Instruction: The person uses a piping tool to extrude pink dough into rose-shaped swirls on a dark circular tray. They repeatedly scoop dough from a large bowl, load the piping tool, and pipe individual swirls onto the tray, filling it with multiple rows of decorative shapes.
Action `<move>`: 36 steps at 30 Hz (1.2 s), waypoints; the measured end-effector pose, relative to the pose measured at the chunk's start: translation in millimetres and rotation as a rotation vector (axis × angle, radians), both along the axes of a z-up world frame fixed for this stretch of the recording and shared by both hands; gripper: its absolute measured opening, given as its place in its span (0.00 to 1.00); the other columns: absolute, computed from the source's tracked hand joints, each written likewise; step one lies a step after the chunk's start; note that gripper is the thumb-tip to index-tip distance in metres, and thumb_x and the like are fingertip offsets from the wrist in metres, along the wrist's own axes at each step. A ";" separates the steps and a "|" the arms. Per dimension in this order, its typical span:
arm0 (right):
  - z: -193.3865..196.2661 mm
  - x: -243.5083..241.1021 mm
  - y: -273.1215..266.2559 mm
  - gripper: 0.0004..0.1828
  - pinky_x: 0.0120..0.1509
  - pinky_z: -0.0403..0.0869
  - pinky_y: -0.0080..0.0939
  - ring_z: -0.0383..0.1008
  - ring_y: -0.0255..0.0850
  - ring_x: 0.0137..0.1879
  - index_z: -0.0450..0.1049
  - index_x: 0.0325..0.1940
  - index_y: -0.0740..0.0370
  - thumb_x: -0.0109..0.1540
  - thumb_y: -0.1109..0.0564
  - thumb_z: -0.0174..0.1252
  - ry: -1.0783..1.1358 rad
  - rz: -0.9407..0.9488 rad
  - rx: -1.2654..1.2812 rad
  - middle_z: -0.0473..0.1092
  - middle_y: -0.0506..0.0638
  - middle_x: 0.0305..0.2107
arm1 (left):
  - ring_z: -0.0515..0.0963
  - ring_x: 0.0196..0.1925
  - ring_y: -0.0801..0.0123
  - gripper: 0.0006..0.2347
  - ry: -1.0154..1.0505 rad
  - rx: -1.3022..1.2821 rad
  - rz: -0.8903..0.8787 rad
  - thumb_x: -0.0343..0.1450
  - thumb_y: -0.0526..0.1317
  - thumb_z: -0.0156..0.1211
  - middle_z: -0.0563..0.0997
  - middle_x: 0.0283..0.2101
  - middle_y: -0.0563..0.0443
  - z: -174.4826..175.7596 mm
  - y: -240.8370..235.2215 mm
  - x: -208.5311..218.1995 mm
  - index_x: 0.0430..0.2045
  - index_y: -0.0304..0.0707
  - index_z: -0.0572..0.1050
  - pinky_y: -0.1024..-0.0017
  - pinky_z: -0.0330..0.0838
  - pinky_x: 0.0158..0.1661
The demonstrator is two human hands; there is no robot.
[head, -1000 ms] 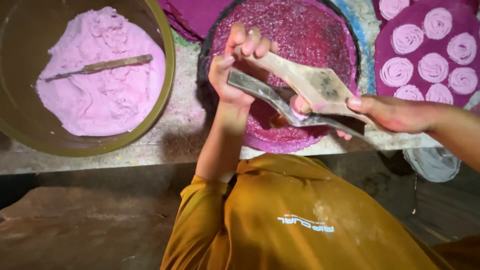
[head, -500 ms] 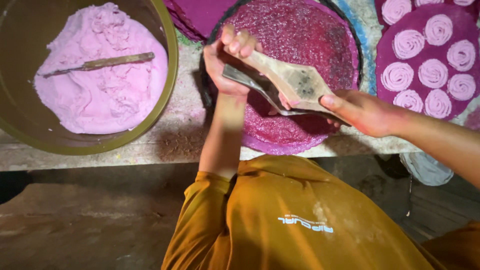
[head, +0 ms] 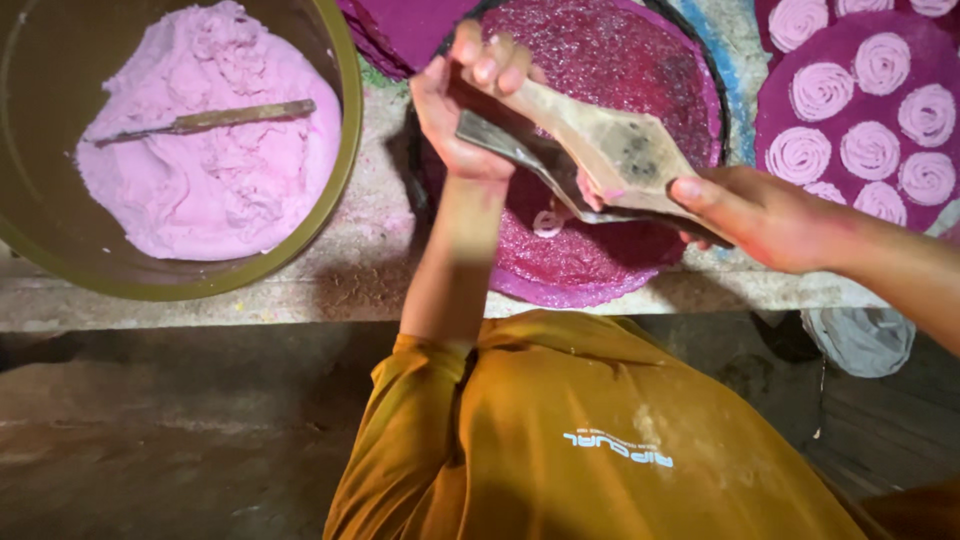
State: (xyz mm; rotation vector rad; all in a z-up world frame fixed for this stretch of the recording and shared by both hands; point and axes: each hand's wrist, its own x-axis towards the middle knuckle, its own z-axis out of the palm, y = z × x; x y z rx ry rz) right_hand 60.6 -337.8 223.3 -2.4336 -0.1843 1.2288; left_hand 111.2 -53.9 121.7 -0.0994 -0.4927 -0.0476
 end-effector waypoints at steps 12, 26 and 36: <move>11.0 -24.3 4.7 0.45 0.37 0.78 0.46 0.78 0.42 0.31 0.79 0.40 0.62 0.60 0.24 0.28 0.119 -0.079 0.260 0.75 0.54 0.25 | 0.76 0.46 0.67 0.11 -0.022 0.023 0.000 0.78 0.49 0.45 0.74 0.37 0.54 7.9 4.1 -22.5 0.39 0.42 0.70 0.61 0.76 0.57; 5.2 -2.3 33.4 0.43 0.33 0.72 0.48 0.75 0.44 0.28 0.76 0.41 0.61 0.62 0.24 0.28 -0.083 -0.026 0.208 0.73 0.55 0.21 | 0.77 0.44 0.67 0.13 -0.112 0.060 0.042 0.79 0.50 0.43 0.75 0.36 0.53 8.5 25.4 13.2 0.38 0.42 0.70 0.59 0.77 0.57; 5.7 -27.7 -2.2 0.44 0.35 0.77 0.50 0.77 0.46 0.30 0.76 0.35 0.62 0.63 0.23 0.28 0.105 -0.068 0.196 0.74 0.55 0.23 | 0.76 0.44 0.67 0.12 0.036 0.073 0.058 0.79 0.50 0.42 0.75 0.36 0.55 10.5 5.7 -27.3 0.37 0.43 0.69 0.63 0.75 0.52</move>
